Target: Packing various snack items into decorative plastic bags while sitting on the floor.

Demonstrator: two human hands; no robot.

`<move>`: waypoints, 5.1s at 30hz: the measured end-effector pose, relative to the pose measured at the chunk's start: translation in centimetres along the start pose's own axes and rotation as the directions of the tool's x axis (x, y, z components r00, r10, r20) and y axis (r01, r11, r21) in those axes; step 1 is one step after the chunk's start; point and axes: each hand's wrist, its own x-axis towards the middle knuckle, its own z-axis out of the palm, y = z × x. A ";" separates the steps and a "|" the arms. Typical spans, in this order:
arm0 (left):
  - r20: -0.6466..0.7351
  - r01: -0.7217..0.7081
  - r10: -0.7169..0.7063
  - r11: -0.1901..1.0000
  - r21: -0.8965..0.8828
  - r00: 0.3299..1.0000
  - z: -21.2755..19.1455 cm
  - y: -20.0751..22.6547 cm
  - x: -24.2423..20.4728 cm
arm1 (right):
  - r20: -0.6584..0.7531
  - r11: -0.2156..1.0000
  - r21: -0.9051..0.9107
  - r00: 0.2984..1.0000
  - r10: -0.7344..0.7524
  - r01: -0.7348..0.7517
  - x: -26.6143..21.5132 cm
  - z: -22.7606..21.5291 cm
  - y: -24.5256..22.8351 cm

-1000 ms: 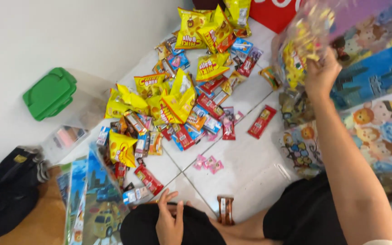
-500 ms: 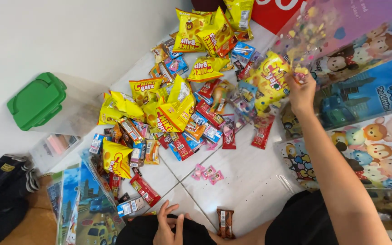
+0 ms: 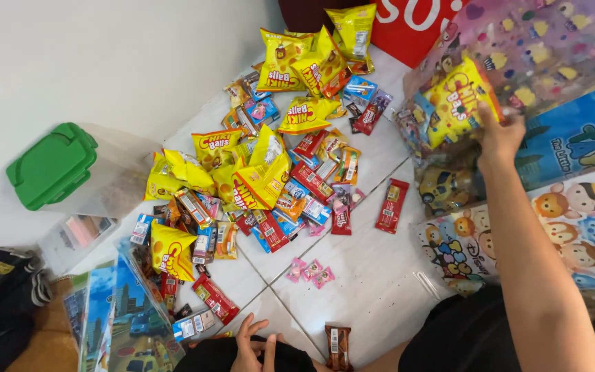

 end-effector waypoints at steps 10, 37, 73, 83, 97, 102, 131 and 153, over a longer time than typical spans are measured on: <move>0.010 -0.125 0.125 0.986 0.111 0.992 -1.4 1.9 -0.9 | 0.056 1.000 -0.022 0.998 -0.012 0.014 -15.1 -0.8 -5.8; -0.718 -0.085 0.088 0.996 0.040 0.690 -9.7 -29.0 10.5 | 0.699 0.807 -0.551 0.646 0.307 0.213 -38.4 -8.9 13.8; -0.531 -0.144 -0.385 0.692 -0.707 0.755 -20.4 -9.5 1.4 | 0.743 0.739 -0.582 0.592 0.313 0.340 -38.3 -9.3 13.9; 0.008 -0.835 0.859 0.496 0.239 0.513 0.5 1.2 -5.3 | 0.804 0.949 -0.278 0.504 0.315 -0.150 -39.5 -9.8 12.7; 0.731 -0.928 0.627 0.372 0.024 0.271 9.1 -5.3 -9.5 | 0.703 0.821 0.032 0.597 0.387 -0.569 -39.1 -8.6 9.2; 0.386 -0.493 0.709 0.696 -0.523 0.590 0.3 4.1 -9.7 | 0.787 0.910 0.111 0.595 0.165 -0.399 -40.9 -7.0 1.2; 0.274 -0.505 0.597 0.793 -0.340 0.754 3.3 2.7 -2.1 | 0.824 0.849 -0.106 0.523 -0.216 0.518 -37.0 -10.6 6.2; 0.314 -0.792 0.734 0.597 0.125 0.602 1.2 4.9 -5.2 | 0.731 0.836 -0.458 0.663 0.160 0.304 -36.1 -9.0 17.6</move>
